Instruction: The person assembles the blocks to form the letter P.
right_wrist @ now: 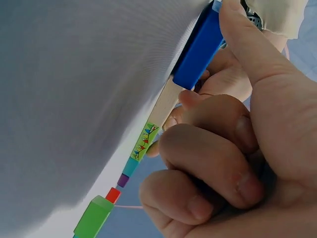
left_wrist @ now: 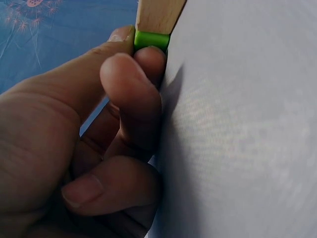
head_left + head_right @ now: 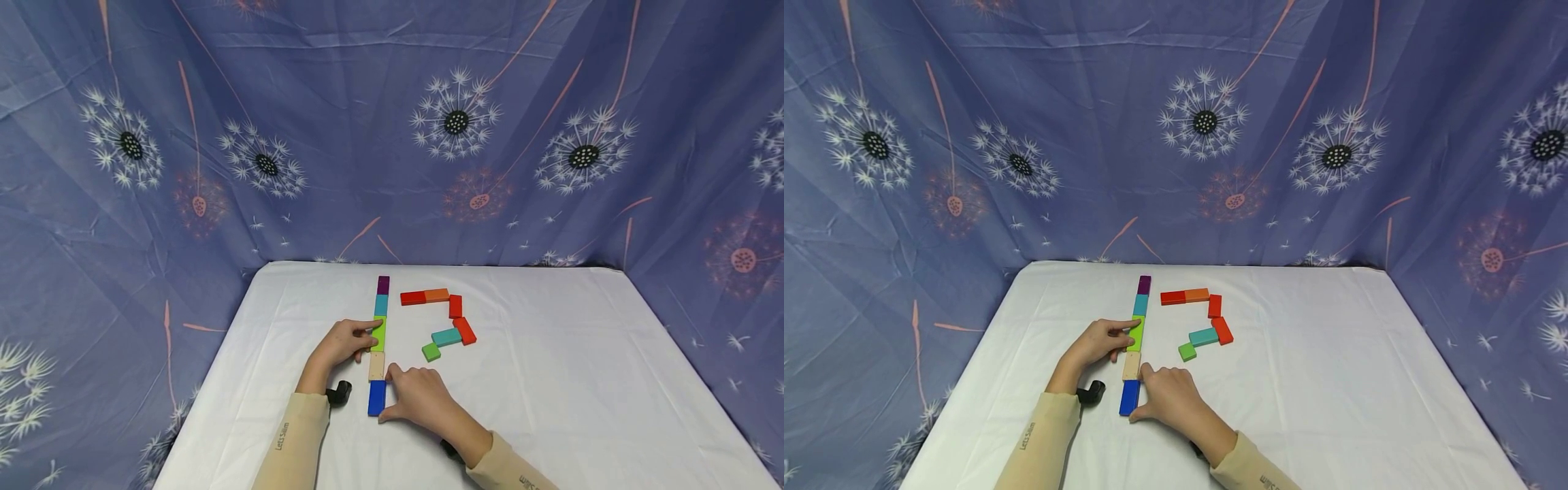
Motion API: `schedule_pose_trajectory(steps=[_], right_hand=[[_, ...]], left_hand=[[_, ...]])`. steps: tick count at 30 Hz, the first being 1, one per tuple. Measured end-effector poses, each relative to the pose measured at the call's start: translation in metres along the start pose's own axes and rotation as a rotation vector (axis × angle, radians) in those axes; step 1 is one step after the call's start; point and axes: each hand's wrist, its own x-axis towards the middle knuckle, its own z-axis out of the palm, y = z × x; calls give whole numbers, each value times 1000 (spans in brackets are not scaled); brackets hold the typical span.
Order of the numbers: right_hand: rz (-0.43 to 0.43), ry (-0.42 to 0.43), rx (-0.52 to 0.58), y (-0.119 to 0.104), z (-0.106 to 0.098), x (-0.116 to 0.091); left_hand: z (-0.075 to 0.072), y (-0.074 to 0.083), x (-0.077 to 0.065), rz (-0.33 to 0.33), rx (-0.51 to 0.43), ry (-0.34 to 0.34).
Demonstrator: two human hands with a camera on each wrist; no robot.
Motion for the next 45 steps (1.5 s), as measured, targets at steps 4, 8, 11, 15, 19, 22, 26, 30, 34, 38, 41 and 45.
schedule_pose_trajectory(steps=[4,8,11,15,19,22,26,30,34,38,41,45], right_hand=[[-4,-6,16,0,2,0],[-16,-5,25,0,4,1],[-23,-6,30,0,5,2],[-22,-30,43,-2,5,3],[-21,-51,56,-3,5,2],[-22,-65,77,-1,5,2],[-22,-72,122,3,0,2],[-16,-58,192,9,-8,1],[-6,-41,285,15,-15,2],[10,-18,393,21,-22,4],[11,8,473,27,-26,5],[8,39,588,36,-30,8]], left_hand=[[0,0,-1,8,-7,-2],[-1,0,-1,14,0,-2],[-1,-1,-1,13,4,-3],[0,-2,-1,5,6,-5],[0,-2,-1,0,9,-5],[0,-3,-1,2,12,-4],[1,-3,-2,8,17,-2],[0,-3,-2,15,25,1],[0,-3,-2,15,24,0],[0,-2,-1,12,20,3],[1,-2,0,11,13,6],[1,-2,0,4,3,7]])
